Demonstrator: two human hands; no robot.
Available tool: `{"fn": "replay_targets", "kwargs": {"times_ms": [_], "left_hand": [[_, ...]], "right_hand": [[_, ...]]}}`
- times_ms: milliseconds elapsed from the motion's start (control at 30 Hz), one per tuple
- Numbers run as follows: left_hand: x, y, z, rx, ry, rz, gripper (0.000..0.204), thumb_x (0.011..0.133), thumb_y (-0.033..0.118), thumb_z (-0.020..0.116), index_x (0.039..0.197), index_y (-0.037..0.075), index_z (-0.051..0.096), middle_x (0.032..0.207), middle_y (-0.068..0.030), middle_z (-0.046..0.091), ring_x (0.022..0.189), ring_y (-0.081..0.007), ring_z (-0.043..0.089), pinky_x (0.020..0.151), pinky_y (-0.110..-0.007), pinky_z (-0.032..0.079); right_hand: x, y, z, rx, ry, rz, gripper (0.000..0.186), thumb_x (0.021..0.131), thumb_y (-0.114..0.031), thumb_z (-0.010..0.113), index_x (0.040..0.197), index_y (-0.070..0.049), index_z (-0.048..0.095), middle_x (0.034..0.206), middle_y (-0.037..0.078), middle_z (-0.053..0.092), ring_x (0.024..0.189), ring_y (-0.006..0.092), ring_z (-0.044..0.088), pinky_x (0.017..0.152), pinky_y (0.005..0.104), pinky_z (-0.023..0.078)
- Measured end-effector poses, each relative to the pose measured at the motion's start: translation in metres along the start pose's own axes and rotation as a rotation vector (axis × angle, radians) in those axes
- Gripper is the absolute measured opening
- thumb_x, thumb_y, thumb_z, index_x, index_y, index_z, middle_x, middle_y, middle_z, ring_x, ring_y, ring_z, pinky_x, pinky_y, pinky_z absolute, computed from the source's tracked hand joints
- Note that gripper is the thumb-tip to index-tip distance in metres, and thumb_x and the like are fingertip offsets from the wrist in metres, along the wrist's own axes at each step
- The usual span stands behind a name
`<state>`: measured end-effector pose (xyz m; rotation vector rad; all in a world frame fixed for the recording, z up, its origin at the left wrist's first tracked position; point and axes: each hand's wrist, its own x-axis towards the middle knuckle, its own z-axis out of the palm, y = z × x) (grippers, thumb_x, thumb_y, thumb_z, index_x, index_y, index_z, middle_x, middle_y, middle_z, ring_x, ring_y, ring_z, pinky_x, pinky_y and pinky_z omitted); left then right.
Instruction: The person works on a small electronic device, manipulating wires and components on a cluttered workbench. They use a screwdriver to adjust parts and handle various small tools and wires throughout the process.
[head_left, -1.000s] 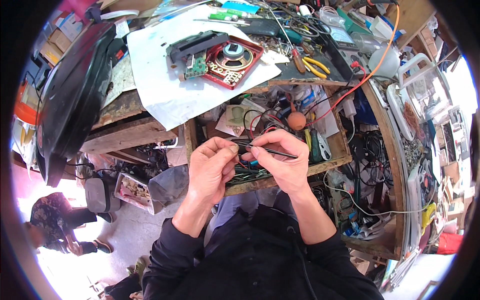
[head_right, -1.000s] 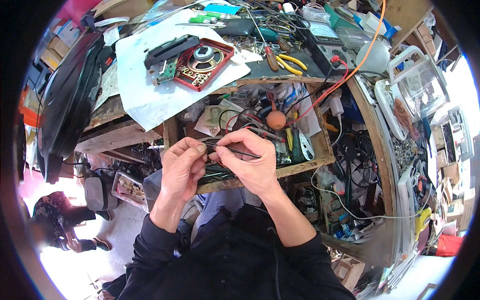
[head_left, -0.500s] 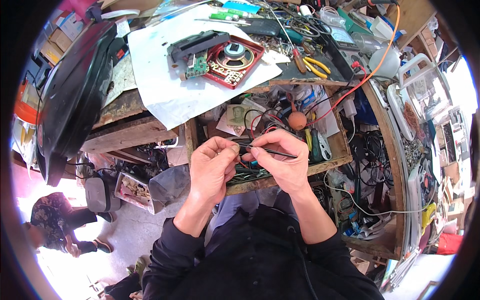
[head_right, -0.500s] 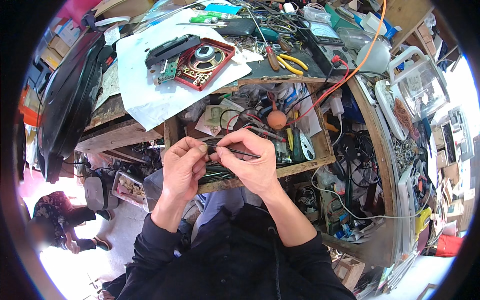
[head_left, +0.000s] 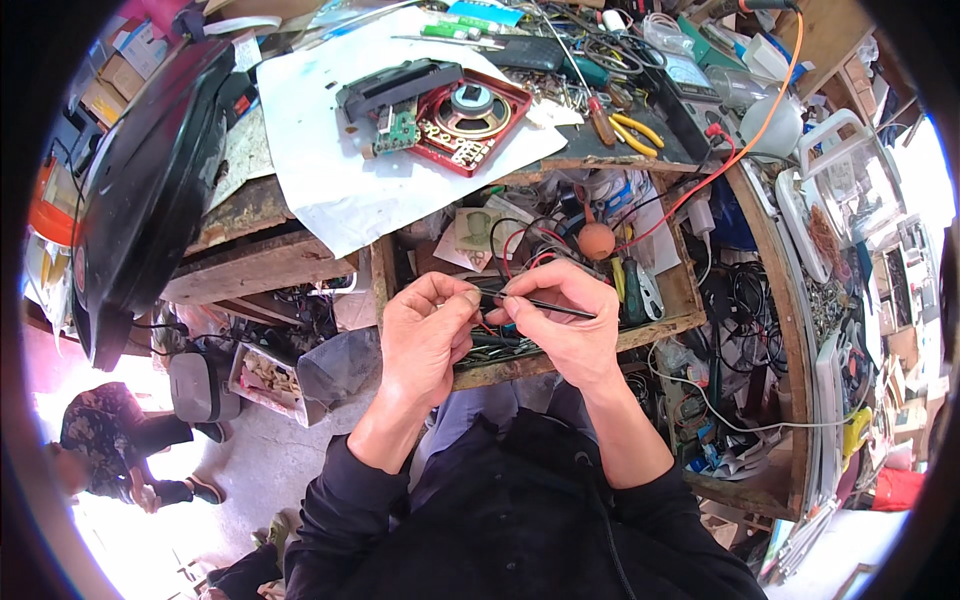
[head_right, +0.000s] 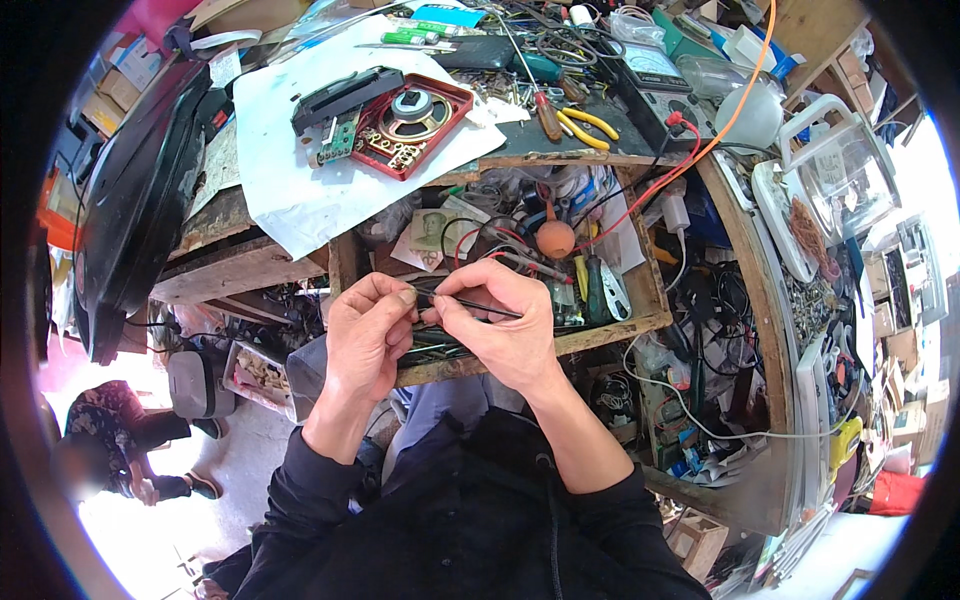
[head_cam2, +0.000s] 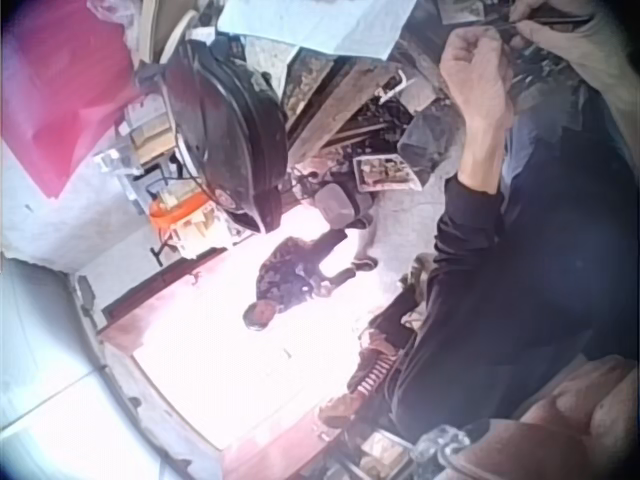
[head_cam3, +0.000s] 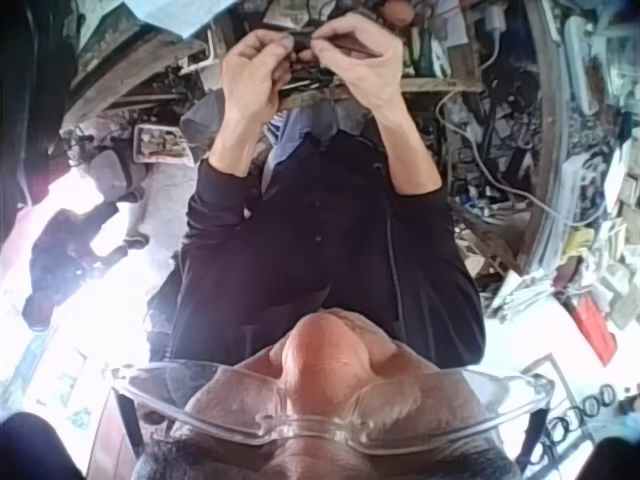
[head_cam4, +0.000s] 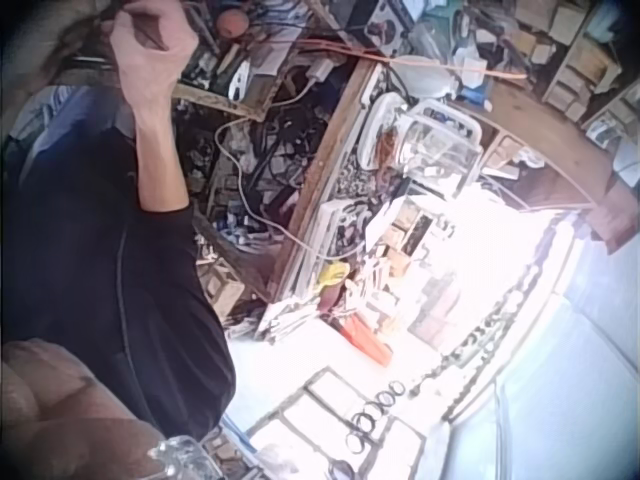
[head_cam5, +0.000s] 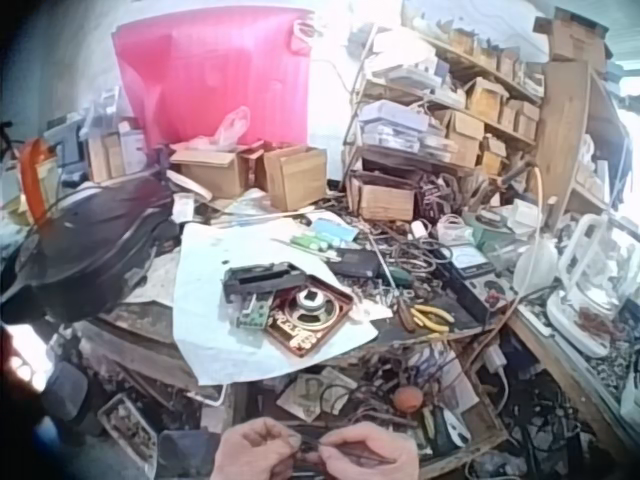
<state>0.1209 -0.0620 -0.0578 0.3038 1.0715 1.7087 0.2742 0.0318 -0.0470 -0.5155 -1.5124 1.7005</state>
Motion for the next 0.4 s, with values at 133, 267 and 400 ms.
{"fn": "replay_targets", "kwargs": {"times_ms": [133, 267, 400], "left_hand": [[-0.0002, -0.0006, 0.0001, 0.002, -0.003, 0.007, 0.009, 0.101, 0.004, 0.073, 0.104, 0.0, 0.066, 0.079, -0.0016, 0.065, 0.054, -0.0015, 0.045, 0.047, -0.02, 0.032], [-0.0002, -0.0004, 0.0004, -0.004, 0.002, 0.006, 0.009, 0.101, 0.004, 0.073, 0.104, 0.0, 0.066, 0.079, -0.0016, 0.065, 0.054, -0.0014, 0.045, 0.047, -0.02, 0.031], [-0.0011, 0.0011, 0.0007, 0.003, 0.006, -0.002, 0.009, 0.101, 0.003, 0.073, 0.104, 0.0, 0.065, 0.079, -0.0016, 0.065, 0.054, -0.0015, 0.045, 0.046, -0.021, 0.031]], "right_hand": [[0.0002, -0.0001, 0.0, -0.001, 0.006, -0.006, 0.013, 0.096, 0.008, 0.072, 0.108, 0.005, 0.07, 0.1, 0.008, 0.075, 0.094, 0.0179, 0.08, 0.085, 0.029, 0.064], [0.0, 0.0012, -0.0007, 0.001, 0.005, -0.009, 0.013, 0.096, 0.009, 0.073, 0.108, 0.005, 0.07, 0.1, 0.008, 0.075, 0.094, 0.018, 0.08, 0.084, 0.0289, 0.064], [0.0001, 0.0019, -0.0021, -0.002, -0.013, -0.017, 0.014, 0.096, 0.009, 0.073, 0.109, 0.005, 0.07, 0.101, 0.009, 0.075, 0.095, 0.0184, 0.08, 0.084, 0.0288, 0.064]]}}
